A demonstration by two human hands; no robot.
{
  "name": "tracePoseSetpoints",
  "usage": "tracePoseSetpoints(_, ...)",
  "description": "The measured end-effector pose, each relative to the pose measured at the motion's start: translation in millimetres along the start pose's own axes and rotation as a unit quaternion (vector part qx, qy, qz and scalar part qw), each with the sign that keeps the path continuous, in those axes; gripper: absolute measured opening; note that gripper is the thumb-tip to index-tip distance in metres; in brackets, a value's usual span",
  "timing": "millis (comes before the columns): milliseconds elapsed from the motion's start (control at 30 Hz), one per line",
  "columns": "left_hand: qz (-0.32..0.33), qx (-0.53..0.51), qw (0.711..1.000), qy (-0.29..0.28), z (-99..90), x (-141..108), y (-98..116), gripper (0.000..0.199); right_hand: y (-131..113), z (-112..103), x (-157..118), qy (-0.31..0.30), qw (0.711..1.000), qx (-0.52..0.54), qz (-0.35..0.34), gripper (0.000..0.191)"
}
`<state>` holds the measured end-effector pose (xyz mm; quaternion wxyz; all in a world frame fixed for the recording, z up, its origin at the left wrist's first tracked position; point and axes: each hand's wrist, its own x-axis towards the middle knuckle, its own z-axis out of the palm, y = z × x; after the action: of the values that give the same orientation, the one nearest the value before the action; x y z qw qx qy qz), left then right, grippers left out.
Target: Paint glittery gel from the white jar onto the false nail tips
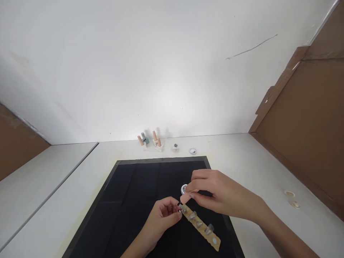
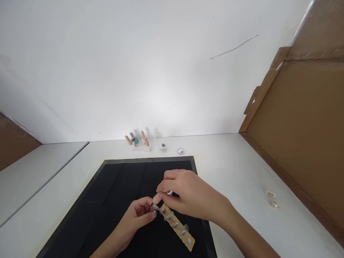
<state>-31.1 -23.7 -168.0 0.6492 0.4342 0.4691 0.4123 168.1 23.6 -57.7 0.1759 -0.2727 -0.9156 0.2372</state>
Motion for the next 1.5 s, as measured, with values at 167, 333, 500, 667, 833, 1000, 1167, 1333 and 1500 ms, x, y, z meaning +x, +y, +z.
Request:
tracePoseSetpoints(167, 0.002, 0.005, 1.0, 0.002, 1.0, -0.2, 1.6, 0.027, 0.4, 1.2, 1.1, -0.018, 1.0, -0.007, 0.007, 0.023)
tracePoseSetpoints(333, 0.003, 0.008, 1.0, 0.006, 0.3, 0.0, -0.6, 0.025, 0.4, -0.7, -0.1, -0.022, 1.0, -0.006, 0.011, 0.021)
tracePoseSetpoints(500, -0.001, 0.018, 1.0, 0.01, 1.0, -0.3, 0.0, 0.024, 0.6, -1.5, -1.5, -0.034, 0.999, 0.002, 0.019, 0.022)
tracePoseSetpoints(667, -0.001, 0.016, 1.0, 0.005, 1.0, 0.0, 0.2, 0.025, 0.4, -2.7, -2.3, -0.05, 0.999, 0.003, 0.022, 0.025)
tracePoseSetpoints(833, 0.003, 0.012, 1.0, 0.006, 0.0, 0.3, -0.9, 0.025, -0.9, -5.0, -2.1, -0.034, 0.999, 0.008, 0.021, 0.026)
tracePoseSetpoints(1000, -0.001, 0.014, 1.0, 0.005, -0.5, 0.2, -1.0, 0.027, -3.1, -3.6, -1.8, -0.026, 0.999, 0.005, 0.019, 0.025)
tracePoseSetpoints(1167, 0.003, 0.021, 1.0, 0.002, -0.7, 0.0, -1.2, 0.027, -1.2, -1.2, -0.2, -0.019, 1.0, 0.001, 0.006, 0.023)
tracePoseSetpoints(1333, 0.008, 0.021, 1.0, 0.0, 0.0, -0.3, 0.3, 0.027, 0.4, -1.0, -0.2, -0.04, 0.999, -0.009, 0.013, 0.023)
tracePoseSetpoints(1500, 0.004, 0.023, 1.0, 0.007, -0.1, -0.5, -0.4, 0.025, 0.6, -0.4, -1.2, -0.039, 0.999, -0.006, 0.009, 0.02)
